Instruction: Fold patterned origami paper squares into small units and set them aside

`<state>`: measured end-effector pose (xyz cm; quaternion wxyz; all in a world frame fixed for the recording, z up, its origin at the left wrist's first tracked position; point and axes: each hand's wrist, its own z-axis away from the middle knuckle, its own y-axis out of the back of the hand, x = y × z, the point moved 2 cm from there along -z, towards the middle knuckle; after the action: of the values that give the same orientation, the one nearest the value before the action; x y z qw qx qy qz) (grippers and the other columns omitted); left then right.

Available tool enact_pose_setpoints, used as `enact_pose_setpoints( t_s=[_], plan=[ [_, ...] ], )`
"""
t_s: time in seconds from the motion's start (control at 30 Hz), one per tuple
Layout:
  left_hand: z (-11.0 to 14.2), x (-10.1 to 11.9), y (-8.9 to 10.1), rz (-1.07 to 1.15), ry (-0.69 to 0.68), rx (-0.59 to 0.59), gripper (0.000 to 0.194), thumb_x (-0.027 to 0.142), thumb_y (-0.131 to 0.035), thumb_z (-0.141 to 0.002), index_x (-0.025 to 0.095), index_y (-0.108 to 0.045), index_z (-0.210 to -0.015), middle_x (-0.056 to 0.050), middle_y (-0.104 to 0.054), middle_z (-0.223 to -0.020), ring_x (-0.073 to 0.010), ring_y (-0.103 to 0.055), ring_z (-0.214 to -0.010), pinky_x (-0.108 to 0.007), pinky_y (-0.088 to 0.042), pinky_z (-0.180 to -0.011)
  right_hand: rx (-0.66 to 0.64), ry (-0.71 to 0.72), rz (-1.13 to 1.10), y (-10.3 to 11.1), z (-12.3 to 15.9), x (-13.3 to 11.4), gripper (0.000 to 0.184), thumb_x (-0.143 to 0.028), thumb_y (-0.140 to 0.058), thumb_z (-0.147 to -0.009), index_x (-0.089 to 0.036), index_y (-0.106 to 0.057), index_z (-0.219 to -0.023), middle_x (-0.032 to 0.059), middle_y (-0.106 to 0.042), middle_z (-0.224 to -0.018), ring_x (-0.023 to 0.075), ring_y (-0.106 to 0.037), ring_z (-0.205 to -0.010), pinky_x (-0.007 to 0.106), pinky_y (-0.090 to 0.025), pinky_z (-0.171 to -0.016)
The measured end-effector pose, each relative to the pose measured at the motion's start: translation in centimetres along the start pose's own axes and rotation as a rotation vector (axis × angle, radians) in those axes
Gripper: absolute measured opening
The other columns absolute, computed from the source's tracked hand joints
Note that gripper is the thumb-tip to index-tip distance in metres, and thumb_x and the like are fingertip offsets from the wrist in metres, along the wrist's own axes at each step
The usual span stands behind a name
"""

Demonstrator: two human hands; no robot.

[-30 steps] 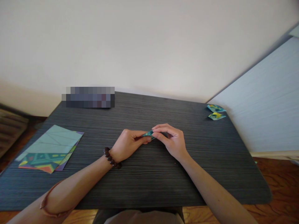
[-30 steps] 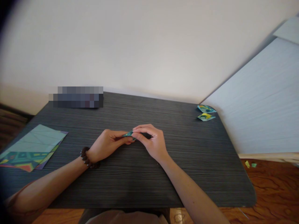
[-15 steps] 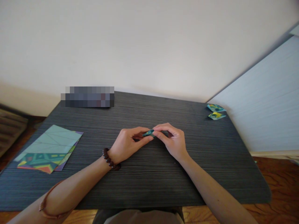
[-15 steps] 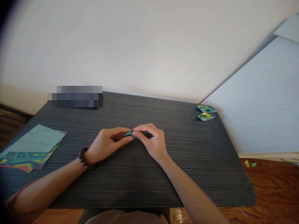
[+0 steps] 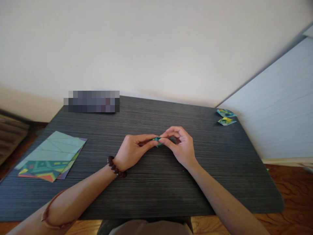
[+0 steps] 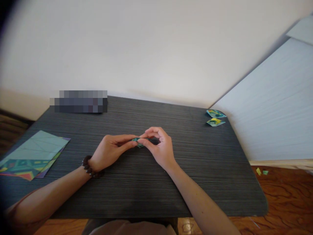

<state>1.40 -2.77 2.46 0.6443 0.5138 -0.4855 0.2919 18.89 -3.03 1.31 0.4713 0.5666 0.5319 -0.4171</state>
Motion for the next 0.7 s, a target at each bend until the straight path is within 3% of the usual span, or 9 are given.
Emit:
enact_pose_setpoints(
  t_s=[0.47,0.7],
  plan=[
    [-0.09,0.11,-0.16,0.085,0.083,0.031,0.024,0.036,-0.063,-0.078,0.019,-0.074,-0.091,0.0,-0.072,-0.071,-0.0137,-0.065,-0.066,-0.021,-0.052,-0.063,0.009,-0.014,-0.045,0.05,-0.1,0.07,0.03,-0.025,-0.077,-0.065,-0.023,-0.056,-0.087,-0.0011,-0.071,-0.077,0.0158,-0.066,-0.072,0.035,-0.048,-0.082],
    [-0.26,0.08,0.02,0.141,0.078,0.056,0.023,0.035,-0.063,-0.079,0.017,-0.072,-0.09,-0.002,-0.073,-0.08,-0.0135,-0.065,-0.068,-0.022,-0.053,-0.067,-0.007,-0.011,-0.061,0.23,-0.4,0.55,0.028,-0.028,-0.075,-0.067,-0.024,-0.058,-0.09,-0.0004,-0.069,-0.082,0.0142,-0.063,-0.071,0.032,-0.051,-0.074]
  ],
)
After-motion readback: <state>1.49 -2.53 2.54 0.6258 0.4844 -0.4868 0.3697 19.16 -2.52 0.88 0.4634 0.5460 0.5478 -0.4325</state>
